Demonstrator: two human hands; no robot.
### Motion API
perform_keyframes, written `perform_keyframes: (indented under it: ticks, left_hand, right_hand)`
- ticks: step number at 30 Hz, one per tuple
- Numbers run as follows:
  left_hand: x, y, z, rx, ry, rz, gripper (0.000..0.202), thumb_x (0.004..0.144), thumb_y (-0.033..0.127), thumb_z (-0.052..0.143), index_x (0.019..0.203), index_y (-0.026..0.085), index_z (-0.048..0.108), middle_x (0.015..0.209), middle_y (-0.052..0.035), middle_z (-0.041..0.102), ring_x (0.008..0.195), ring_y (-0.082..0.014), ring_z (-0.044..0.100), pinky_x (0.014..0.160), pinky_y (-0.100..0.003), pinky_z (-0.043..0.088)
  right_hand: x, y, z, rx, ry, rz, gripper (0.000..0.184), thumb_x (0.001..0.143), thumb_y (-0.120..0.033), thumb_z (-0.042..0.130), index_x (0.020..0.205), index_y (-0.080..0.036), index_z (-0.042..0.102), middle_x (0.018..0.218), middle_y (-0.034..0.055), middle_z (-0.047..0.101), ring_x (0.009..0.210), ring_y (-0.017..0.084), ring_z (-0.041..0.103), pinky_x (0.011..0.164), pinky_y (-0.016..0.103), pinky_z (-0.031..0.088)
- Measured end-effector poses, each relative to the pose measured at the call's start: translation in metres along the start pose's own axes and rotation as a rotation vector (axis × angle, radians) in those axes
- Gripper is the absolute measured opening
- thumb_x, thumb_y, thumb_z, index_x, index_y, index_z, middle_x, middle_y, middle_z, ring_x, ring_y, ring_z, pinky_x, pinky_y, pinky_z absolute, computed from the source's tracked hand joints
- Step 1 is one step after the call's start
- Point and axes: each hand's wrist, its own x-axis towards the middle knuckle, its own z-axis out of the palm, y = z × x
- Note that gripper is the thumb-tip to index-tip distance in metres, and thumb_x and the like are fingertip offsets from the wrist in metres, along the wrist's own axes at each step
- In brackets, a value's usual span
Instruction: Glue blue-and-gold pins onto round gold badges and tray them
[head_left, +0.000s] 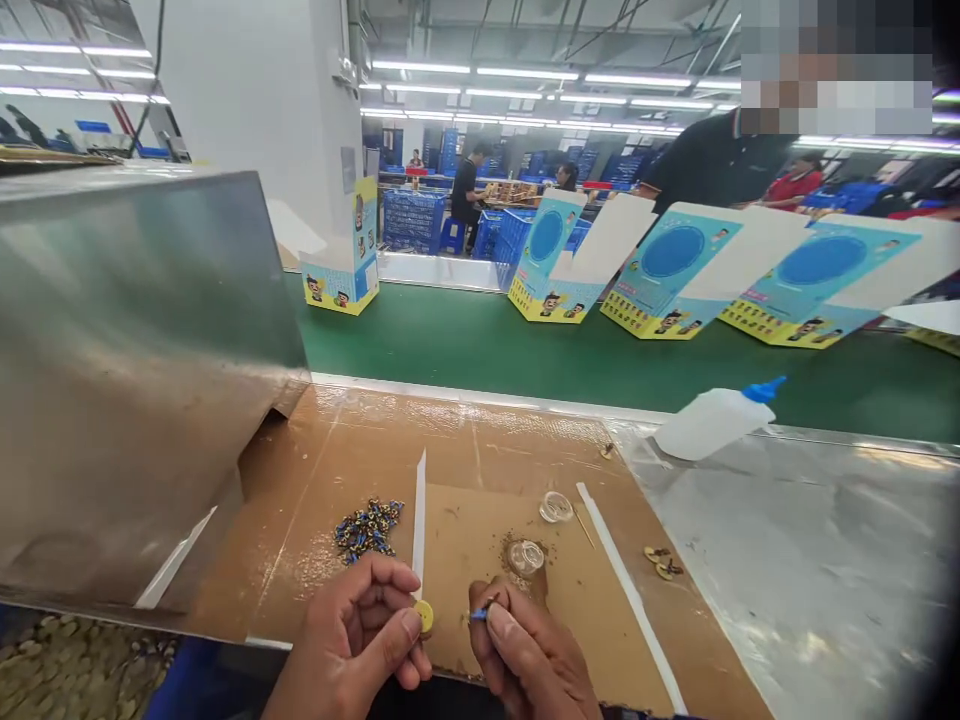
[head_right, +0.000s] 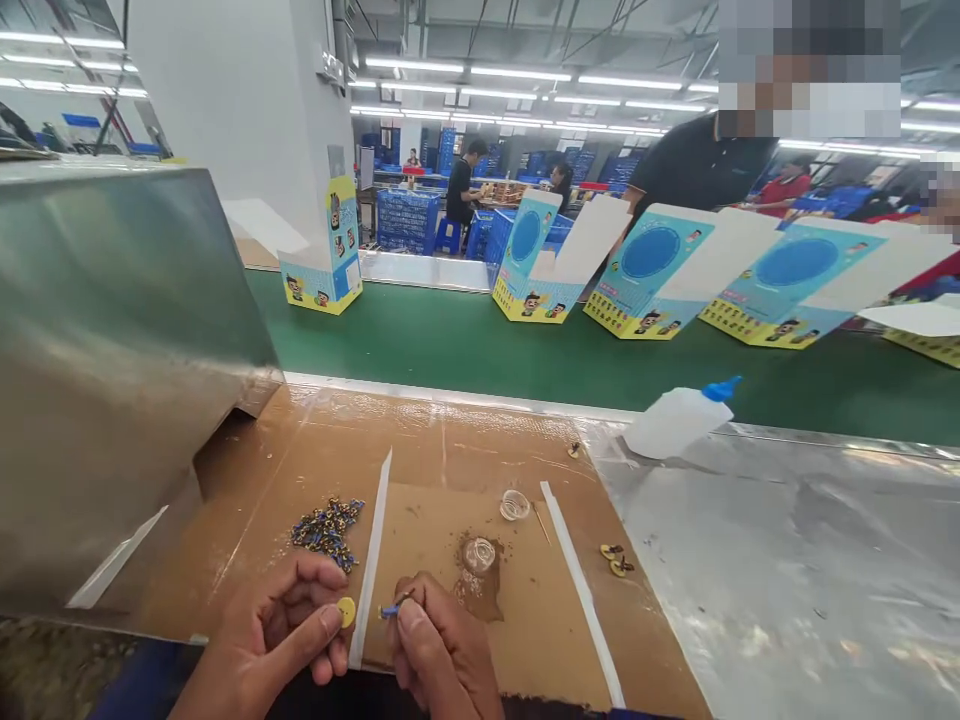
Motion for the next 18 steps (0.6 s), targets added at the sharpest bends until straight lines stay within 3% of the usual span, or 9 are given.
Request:
perform_keyframes:
  ticks: [4,7,11,15,18]
  left_hand:
    - [0.002,-0.001,0.000,0.057,-0.003,-0.085,0.057,0.073,0.061,0.090,0.096,0.012,0.075,0.064,-0.0035,0.076,0.054,-0.0107,0.068,0.058,-0.019,0.055]
    - [0.002,-0.001,-0.002,0.075,-0.006,-0.115,0.057,0.071,0.063,0.090,0.090,0.011,0.077,0.062,-0.0060,0.077,0.052,-0.0108,0.067,0.057,-0.019,0.054]
    - [0.002,-0.002,-0.002,0.093,0.033,-0.029,0.047,0.075,0.060,0.089,0.090,0.015,0.083,0.067,-0.0048,0.076,0.056,-0.0124,0.068,0.058,-0.021,0.055]
    - [0.002,-0.005,-0.003,0.129,0.015,0.124,0.036,0.084,0.054,0.083,0.090,0.018,0.087,0.082,-0.0054,0.072,0.062,-0.0134,0.069,0.058,-0.022,0.055]
    - [0.001,-0.006,-0.003,0.121,0.012,0.071,0.038,0.083,0.054,0.084,0.089,0.016,0.082,0.075,-0.0033,0.070,0.061,-0.0123,0.067,0.059,-0.021,0.054]
  right_hand:
    - [0.005,0.009,0.010,-0.161,0.120,-0.161,0.048,0.104,-0.060,0.054,0.076,-0.021,0.057,0.066,-0.0039,0.042,0.059,0.013,0.038,0.057,0.029,0.031]
    - [0.010,0.011,0.018,-0.382,0.183,-0.391,0.036,0.109,-0.043,0.049,0.085,-0.022,0.065,0.069,-0.0035,0.047,0.061,0.014,0.046,0.061,0.029,0.036]
    - [0.018,0.015,0.022,-0.558,0.148,-0.650,0.017,0.106,-0.019,0.050,0.103,-0.023,0.066,0.079,-0.0023,0.058,0.066,0.014,0.057,0.066,0.027,0.044]
    - [0.024,0.022,0.019,-0.633,0.081,-0.753,0.020,0.103,-0.011,0.052,0.113,-0.024,0.063,0.085,-0.0009,0.061,0.072,0.015,0.062,0.069,0.025,0.050]
    - [0.024,0.026,0.022,-0.609,0.099,-0.743,0.019,0.104,-0.013,0.052,0.111,-0.024,0.065,0.083,-0.0013,0.061,0.071,0.015,0.061,0.068,0.025,0.050]
